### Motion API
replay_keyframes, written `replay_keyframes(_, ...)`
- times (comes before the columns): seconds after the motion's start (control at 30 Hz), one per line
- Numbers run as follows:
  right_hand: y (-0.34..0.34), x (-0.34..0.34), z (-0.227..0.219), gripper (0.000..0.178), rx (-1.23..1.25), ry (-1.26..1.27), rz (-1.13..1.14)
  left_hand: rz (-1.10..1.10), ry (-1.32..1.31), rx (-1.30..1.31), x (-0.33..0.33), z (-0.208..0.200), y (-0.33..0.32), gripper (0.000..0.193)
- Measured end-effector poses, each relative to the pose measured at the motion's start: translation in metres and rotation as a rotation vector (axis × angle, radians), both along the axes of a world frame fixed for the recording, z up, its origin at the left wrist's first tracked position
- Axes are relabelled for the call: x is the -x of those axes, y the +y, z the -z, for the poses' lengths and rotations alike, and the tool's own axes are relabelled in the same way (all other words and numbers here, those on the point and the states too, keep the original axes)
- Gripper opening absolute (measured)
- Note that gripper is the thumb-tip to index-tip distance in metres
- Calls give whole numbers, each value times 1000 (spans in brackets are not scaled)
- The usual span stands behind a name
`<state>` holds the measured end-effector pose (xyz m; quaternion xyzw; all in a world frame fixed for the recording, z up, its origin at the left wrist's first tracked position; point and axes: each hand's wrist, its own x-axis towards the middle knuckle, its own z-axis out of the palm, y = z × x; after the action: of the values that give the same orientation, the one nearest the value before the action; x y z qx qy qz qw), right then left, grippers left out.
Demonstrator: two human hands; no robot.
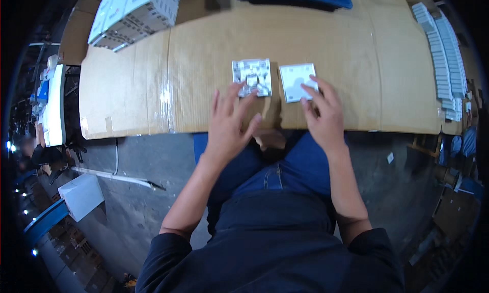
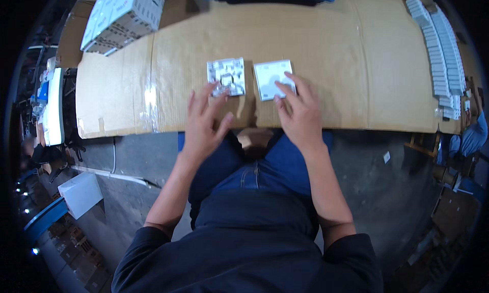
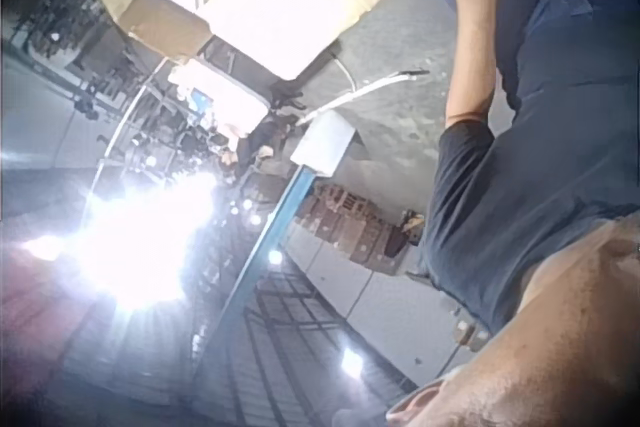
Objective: Assemble electronic components into a white plastic housing, including inserting internal parts and a blue connector.
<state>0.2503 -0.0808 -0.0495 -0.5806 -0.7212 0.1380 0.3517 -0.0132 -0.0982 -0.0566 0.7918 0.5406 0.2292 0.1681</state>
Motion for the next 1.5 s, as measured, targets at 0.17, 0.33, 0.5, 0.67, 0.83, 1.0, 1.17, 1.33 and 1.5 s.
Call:
replay_keyframes(0.17,15,7,10,33,33,-190,-11,-18,123,31,-18,5,12,67)
replay_keyframes(0.33,34,4,8,31,55,-204,42,-56,100,-11,-22,4,35,64)
replay_keyframes(0.5,57,-6,-4,17,6,-152,60,-80,16,29,-25,7,38,59)
replay_keyframes(0.67,147,-9,-34,13,-85,-59,-9,-91,6,76,-23,0,46,61)
replay_keyframes(0.83,252,20,-36,25,-144,-133,-153,-99,-6,74,-22,2,51,63)
replay_keyframes(1.0,310,51,-15,49,-61,-337,-156,-117,-11,53,-23,4,49,62)
replay_keyframes(1.17,308,79,-16,67,116,-458,-42,-124,-36,-4,-22,2,46,59)
replay_keyframes(1.33,315,76,-1,63,100,-441,-50,-136,-49,-37,-24,7,43,60)
replay_keyframes(1.5,298,48,-9,40,-129,-75,-83,-121,-134,-82,-18,5,36,66)
